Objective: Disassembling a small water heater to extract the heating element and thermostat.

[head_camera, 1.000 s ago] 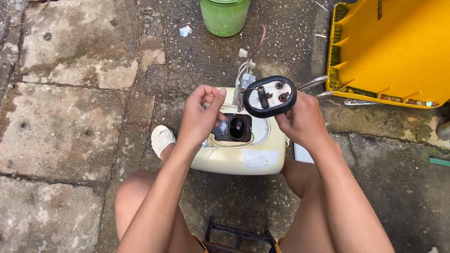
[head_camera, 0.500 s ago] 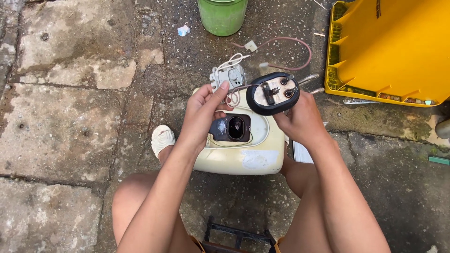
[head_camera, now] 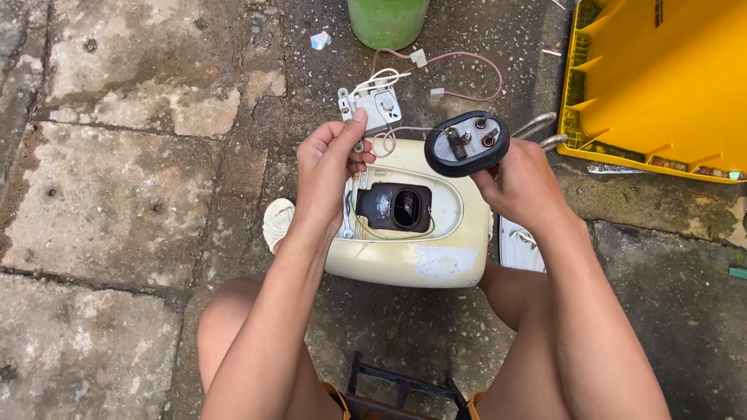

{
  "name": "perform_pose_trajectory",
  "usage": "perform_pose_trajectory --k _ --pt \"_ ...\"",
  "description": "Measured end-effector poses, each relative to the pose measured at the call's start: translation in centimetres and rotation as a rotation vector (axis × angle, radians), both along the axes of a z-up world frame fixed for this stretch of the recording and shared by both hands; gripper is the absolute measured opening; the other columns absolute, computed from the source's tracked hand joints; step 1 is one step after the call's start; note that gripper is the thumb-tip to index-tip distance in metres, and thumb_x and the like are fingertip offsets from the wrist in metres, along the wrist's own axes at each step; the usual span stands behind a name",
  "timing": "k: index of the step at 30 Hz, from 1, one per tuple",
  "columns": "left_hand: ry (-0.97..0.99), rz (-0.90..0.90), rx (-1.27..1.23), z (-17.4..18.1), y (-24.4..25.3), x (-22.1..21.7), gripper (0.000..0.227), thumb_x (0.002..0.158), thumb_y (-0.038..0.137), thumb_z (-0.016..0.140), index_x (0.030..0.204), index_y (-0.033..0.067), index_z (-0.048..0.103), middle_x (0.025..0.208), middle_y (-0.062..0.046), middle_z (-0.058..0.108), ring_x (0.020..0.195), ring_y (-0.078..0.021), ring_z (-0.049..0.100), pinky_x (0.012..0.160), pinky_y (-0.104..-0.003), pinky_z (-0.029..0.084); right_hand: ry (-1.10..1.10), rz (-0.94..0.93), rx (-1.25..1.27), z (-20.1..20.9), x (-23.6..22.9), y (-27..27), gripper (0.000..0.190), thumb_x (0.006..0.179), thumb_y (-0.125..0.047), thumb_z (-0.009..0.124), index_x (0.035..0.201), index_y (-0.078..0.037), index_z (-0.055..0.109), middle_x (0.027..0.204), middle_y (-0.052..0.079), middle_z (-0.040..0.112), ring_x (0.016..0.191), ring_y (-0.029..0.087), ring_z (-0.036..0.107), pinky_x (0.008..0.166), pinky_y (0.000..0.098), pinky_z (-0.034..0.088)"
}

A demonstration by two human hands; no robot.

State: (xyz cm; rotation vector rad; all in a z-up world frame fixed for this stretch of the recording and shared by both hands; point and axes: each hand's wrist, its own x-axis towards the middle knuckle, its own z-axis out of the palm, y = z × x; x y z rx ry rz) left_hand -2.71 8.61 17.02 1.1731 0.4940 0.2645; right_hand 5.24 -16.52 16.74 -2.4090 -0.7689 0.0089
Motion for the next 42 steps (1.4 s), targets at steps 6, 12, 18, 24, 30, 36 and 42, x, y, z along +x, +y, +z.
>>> perform_pose_trajectory --k 6,12,18,24,30,36,42 --pt "-0.043 -0.129 -0.107 -0.4 0.7 -0.2 0.037 0.092 0.039 0.075 0.098 0.0053 0.064 0.085 -0.008 0.069 0.071 -0.0132 0.073 0.062 -0.021 0.059 0.046 0.036 0.152 0.0 -0.7 2.3 0.011 0.085 0.002 0.077 0.082 0.000 0.067 0.063 0.012 0.063 0.063 0.031 0.065 0.064 0.0391 0.050" --pt "0.092 -0.246 -0.151 2.3 2.6 -3.0 0.052 0.088 0.045 0.075 0.116 0.0061 0.055 0.088 -0.008 0.066 0.066 -0.0142 0.071 0.058 -0.024 0.061 0.039 0.077 0.170 -2.3 -0.8 5.1 0.011 0.084 0.002 0.075 0.080 -0.002 0.066 0.063 0.012 0.065 0.063 0.029 0.067 0.063 0.0390 0.053" --pt "0.170 -0.343 -0.333 -0.9 3.4 -4.9 0.053 0.093 0.054 0.065 0.112 0.0044 0.063 0.100 -0.012 0.073 0.085 -0.0232 0.078 0.069 -0.030 0.064 -0.012 0.137 0.141 -3.7 -1.9 9.3 0.014 0.082 0.000 0.074 0.075 -0.003 0.063 0.059 0.012 0.061 0.062 0.035 0.066 0.062 0.0453 0.052" --pt "0.066 -0.245 -0.369 -0.7 4.6 -5.7 0.048 0.096 0.041 0.067 0.128 0.0059 0.058 0.109 -0.018 0.071 0.089 -0.0332 0.078 0.072 -0.037 0.067 0.023 0.208 0.166 -5.8 -2.9 12.8 0.013 0.081 0.002 0.072 0.075 -0.002 0.061 0.059 0.013 0.058 0.062 0.038 0.064 0.063 0.0446 0.052" --pt "0.124 -0.185 -0.452 0.6 6.0 -6.3 0.069 0.092 0.058 0.058 0.140 0.0085 0.052 0.116 -0.016 0.066 0.103 -0.0319 0.073 0.085 -0.049 0.064 0.070 0.229 0.183 -6.8 -3.9 14.7 0.009 0.088 -0.001 0.071 0.082 -0.001 0.065 0.069 0.017 0.064 0.073 0.045 0.067 0.068 0.0483 0.053" --pt "0.167 -0.120 -0.603 -2.0 8.1 -6.5 0.057 0.098 0.056 0.049 0.135 0.0123 0.052 0.113 -0.023 0.070 0.101 -0.0430 0.073 0.088 -0.059 0.062 0.119 0.260 0.212 -6.3 -4.5 16.0 0.007 0.090 -0.002 0.073 0.088 0.000 0.067 0.076 0.018 0.067 0.080 0.046 0.068 0.072 0.0504 0.054" --pt "-0.026 -0.103 -0.556 -1.8 8.5 -6.5 0.052 0.100 0.045 0.053 0.140 0.0121 0.051 0.115 -0.029 0.071 0.101 -0.0443 0.072 0.088 -0.060 0.063 0.266 0.312 0.253 -8.0 -3.5 16.4 0.019 0.083 0.012 0.065 0.101 0.005 0.064 0.085 0.024 0.070 0.088 0.051 0.068 0.069 0.0537 0.057"
